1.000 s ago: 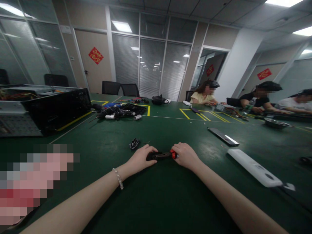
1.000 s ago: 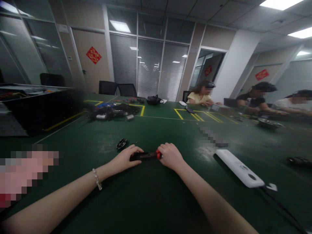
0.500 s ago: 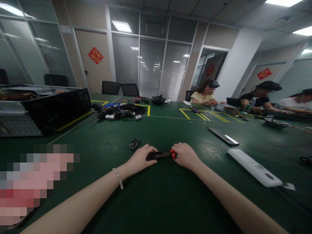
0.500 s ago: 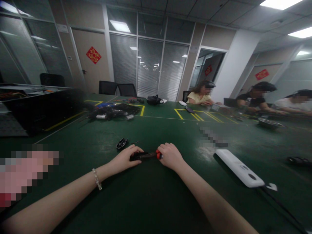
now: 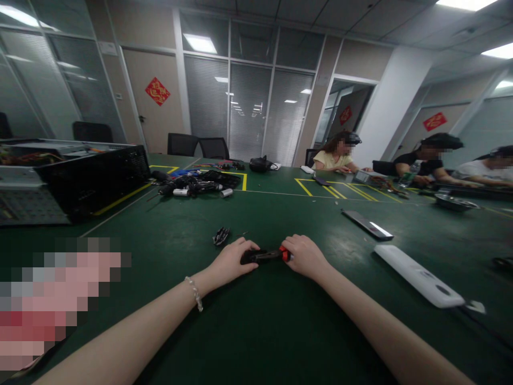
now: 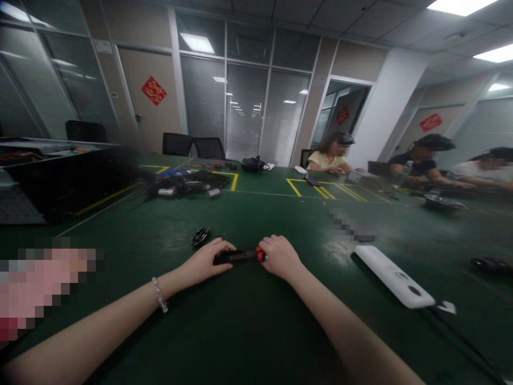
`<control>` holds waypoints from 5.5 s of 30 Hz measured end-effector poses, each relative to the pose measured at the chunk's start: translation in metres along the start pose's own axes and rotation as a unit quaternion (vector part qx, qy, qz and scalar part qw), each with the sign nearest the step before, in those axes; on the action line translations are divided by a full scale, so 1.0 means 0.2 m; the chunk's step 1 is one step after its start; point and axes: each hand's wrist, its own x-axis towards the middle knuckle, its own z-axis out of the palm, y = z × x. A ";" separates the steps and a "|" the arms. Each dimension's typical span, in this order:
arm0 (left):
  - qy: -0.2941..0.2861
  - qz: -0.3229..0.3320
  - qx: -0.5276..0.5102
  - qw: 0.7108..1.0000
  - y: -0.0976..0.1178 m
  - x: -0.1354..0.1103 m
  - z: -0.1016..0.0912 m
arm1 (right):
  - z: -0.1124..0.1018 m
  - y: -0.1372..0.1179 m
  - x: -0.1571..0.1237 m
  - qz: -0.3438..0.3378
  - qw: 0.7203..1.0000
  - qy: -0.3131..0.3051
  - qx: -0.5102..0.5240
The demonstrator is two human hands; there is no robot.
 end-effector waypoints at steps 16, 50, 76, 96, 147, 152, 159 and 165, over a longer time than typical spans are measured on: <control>-0.003 -0.001 -0.001 1.000 0.00 0.00 0.00 | 0.01 0.00 0.00 -0.003 1.000 0.014 0.008; 0.000 -0.011 0.008 1.000 0.01 0.00 -0.01 | 0.01 0.00 0.00 0.003 1.000 0.004 0.014; -0.002 0.005 -0.006 1.000 -0.02 0.00 0.00 | 0.01 0.01 0.00 -0.004 1.000 0.014 0.015; 0.000 0.003 0.000 1.000 -0.01 0.00 0.00 | 0.01 0.00 0.00 -0.002 1.000 0.007 0.005; -0.007 -0.008 -0.004 1.000 0.00 -0.01 0.00 | 0.01 0.00 0.00 0.004 1.000 -0.004 0.000; -0.013 -0.004 -0.013 1.000 -0.02 0.00 0.00 | 0.02 0.01 0.00 0.000 1.000 0.009 0.010; -0.012 -0.001 -0.013 1.000 -0.02 0.00 0.00 | 0.02 0.01 0.00 -0.004 1.000 0.013 0.019; -0.014 -0.002 -0.014 1.000 -0.01 -0.01 -0.01 | 0.00 0.00 0.00 -0.003 1.000 0.008 0.017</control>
